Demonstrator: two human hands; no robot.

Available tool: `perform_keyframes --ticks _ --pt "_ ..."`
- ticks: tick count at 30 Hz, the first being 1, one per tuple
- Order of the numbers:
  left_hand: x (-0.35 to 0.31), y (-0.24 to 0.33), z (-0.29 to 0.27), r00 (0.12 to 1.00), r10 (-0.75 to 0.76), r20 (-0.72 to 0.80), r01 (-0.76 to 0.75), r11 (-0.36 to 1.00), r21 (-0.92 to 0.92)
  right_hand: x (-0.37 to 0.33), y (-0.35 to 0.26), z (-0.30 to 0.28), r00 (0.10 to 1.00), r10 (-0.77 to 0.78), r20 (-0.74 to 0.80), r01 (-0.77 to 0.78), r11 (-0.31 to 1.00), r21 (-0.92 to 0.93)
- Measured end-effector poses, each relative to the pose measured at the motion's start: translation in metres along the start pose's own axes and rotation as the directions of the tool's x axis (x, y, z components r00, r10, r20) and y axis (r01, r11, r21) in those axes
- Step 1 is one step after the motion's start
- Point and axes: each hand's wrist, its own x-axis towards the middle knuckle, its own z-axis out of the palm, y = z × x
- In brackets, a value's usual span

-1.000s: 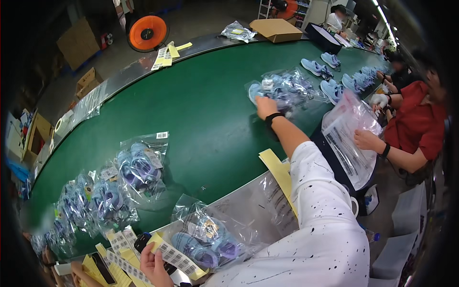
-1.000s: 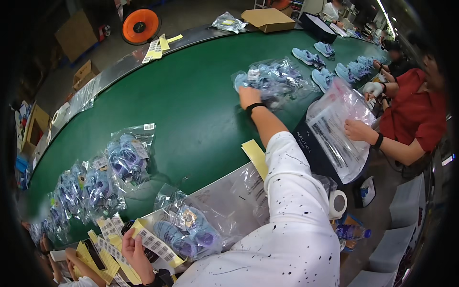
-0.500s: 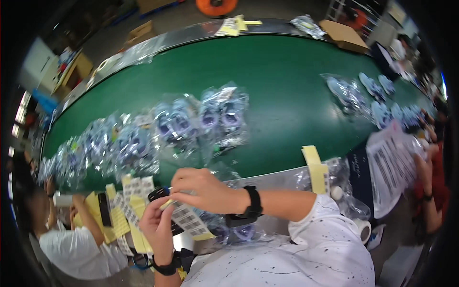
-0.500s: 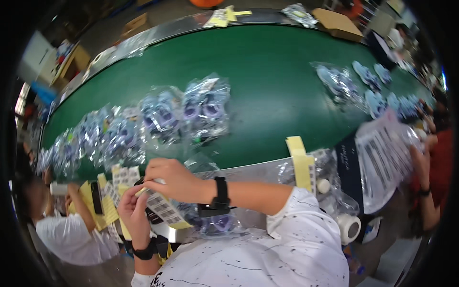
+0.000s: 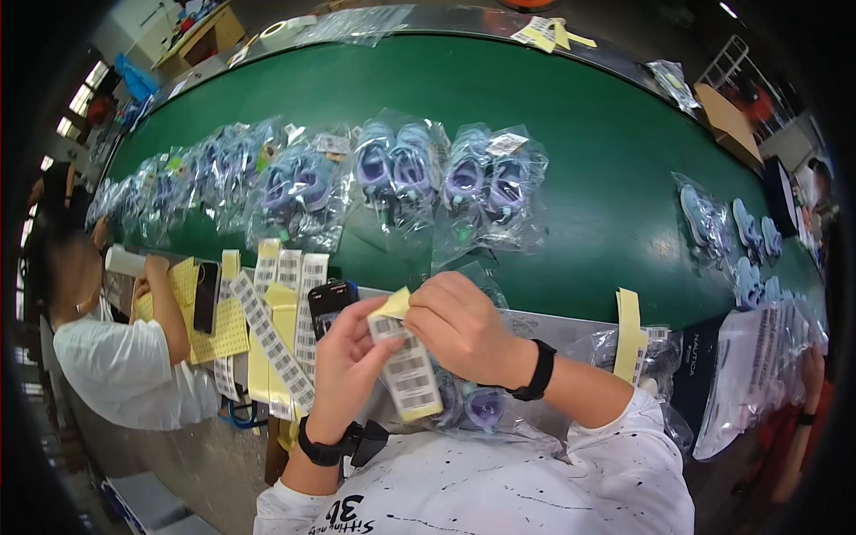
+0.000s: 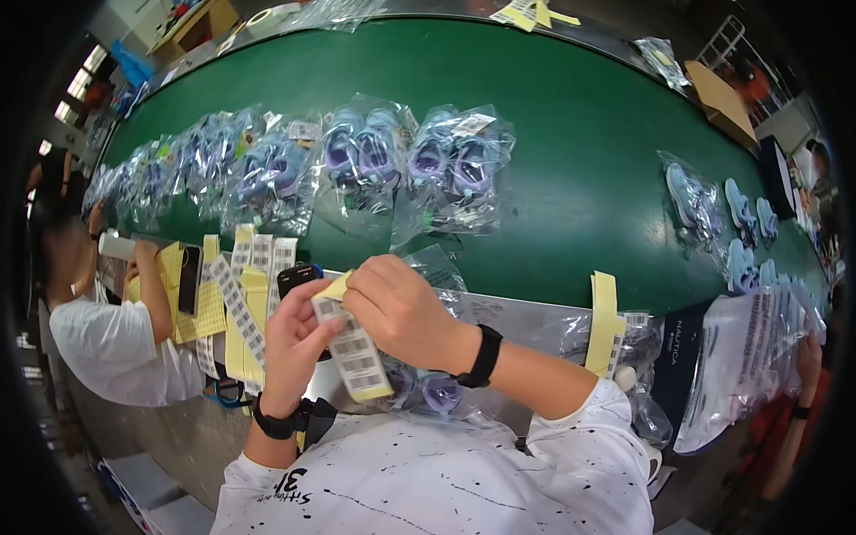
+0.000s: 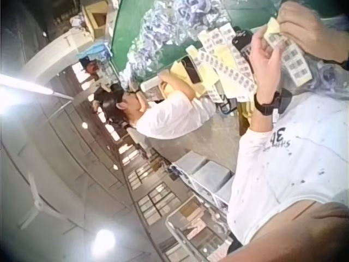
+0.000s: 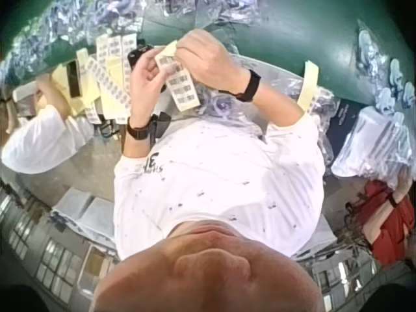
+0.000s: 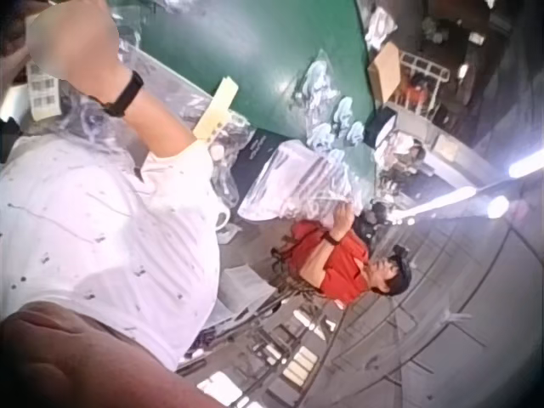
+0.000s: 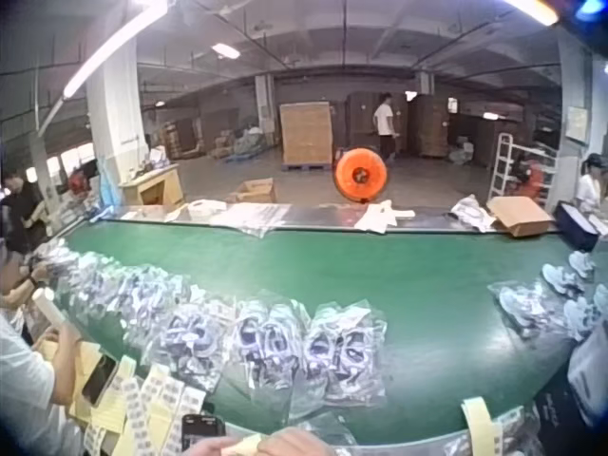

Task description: The person applies barcode labels to plastic-wrapped footwear packages on a green conveyor table. They peel labels from sheets, place them on the packages, and smooth them down. A coworker is visible nearby also handling labels.

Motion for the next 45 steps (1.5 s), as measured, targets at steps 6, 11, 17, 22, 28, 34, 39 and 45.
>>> perform_keyframes --ticks 6,11,17,22,28,34,39,45 --pt "0.005 -0.005 -0.007 0.995 -0.093 -0.045 0.095 0.994 0.044 0.017 0.027 -0.058 0.975 0.201 -0.096 -0.183 0.968 0.172" --pt "0.004 -0.009 -0.003 0.998 -0.029 -0.049 0.031 0.999 0.035 -0.03 0.274 -0.11 0.457 0.763 -0.457 -0.689 0.629 0.361" --pt "0.001 -0.011 0.006 0.996 -0.06 -0.071 0.062 0.998 0.017 -0.032 0.325 -0.081 0.028 0.999 0.028 -0.756 0.003 0.654" --pt "0.005 -0.01 0.005 0.995 -0.071 -0.073 0.072 0.997 0.024 -0.052 0.332 -0.094 0.115 0.979 -0.166 -0.747 0.195 0.636" --pt "0.006 -0.021 0.0 0.991 -0.088 -0.102 0.087 0.996 -0.013 -0.048 0.341 -0.137 0.231 0.972 -0.052 -0.756 0.213 0.619" --pt "0.01 -0.014 0.009 0.99 -0.116 -0.083 0.116 0.993 -0.007 -0.027 0.371 -0.149 0.204 0.955 0.213 -0.905 0.101 0.413" --pt "0.007 -0.016 0.004 0.987 -0.111 -0.114 0.109 0.994 -0.025 -0.021 0.333 -0.106 0.008 0.973 0.23 -0.882 -0.102 0.461" --pt "0.01 -0.014 0.003 0.987 -0.129 -0.093 0.127 0.992 -0.022 -0.039 0.303 -0.08 0.381 0.925 -0.004 -0.647 0.27 0.713"
